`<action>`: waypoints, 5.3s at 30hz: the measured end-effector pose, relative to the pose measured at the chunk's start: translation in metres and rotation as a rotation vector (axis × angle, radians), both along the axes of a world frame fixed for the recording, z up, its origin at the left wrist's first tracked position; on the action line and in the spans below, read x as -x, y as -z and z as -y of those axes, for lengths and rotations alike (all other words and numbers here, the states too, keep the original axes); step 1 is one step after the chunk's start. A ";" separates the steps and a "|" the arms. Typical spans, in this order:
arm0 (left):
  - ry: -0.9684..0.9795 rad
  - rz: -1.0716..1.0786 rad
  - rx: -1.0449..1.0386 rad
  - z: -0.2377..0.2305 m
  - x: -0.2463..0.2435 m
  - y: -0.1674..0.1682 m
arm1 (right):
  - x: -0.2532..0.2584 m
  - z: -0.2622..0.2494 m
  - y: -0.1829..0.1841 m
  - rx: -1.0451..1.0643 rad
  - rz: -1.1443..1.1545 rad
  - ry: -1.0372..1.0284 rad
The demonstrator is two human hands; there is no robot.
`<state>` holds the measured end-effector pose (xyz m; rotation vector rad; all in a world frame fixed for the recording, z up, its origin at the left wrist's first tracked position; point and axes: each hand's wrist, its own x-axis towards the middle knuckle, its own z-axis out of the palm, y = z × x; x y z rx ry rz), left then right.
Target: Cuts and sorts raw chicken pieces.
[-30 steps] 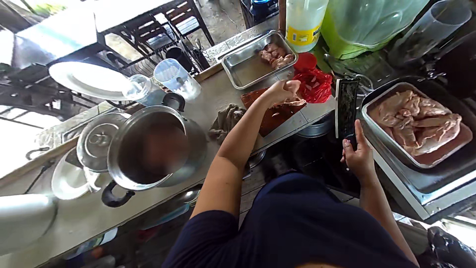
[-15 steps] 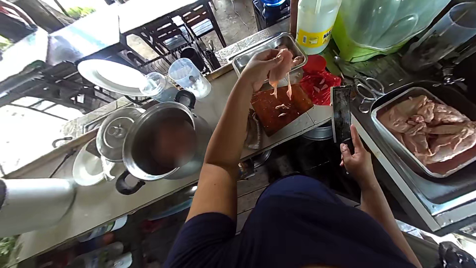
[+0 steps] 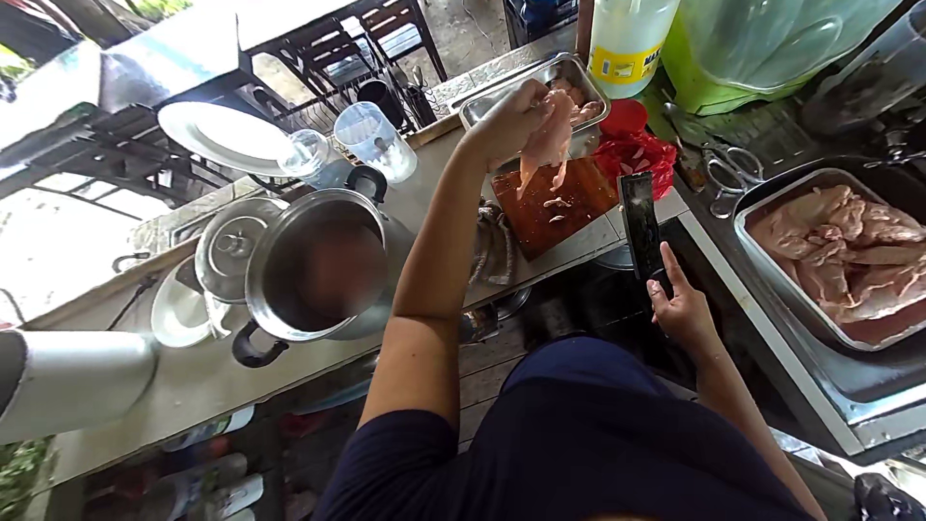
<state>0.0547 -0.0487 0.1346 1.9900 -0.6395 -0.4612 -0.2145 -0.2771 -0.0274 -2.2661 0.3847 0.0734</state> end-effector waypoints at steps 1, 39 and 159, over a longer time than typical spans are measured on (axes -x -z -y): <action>-0.009 -0.021 0.055 0.003 -0.001 0.008 | -0.002 -0.001 0.000 0.001 0.008 -0.013; -0.510 -0.061 -0.007 -0.049 -0.004 0.153 | -0.068 -0.056 -0.083 0.599 -0.387 -0.422; -0.481 -0.098 0.095 0.012 0.027 0.163 | -0.112 -0.054 -0.004 -0.607 -0.053 -0.202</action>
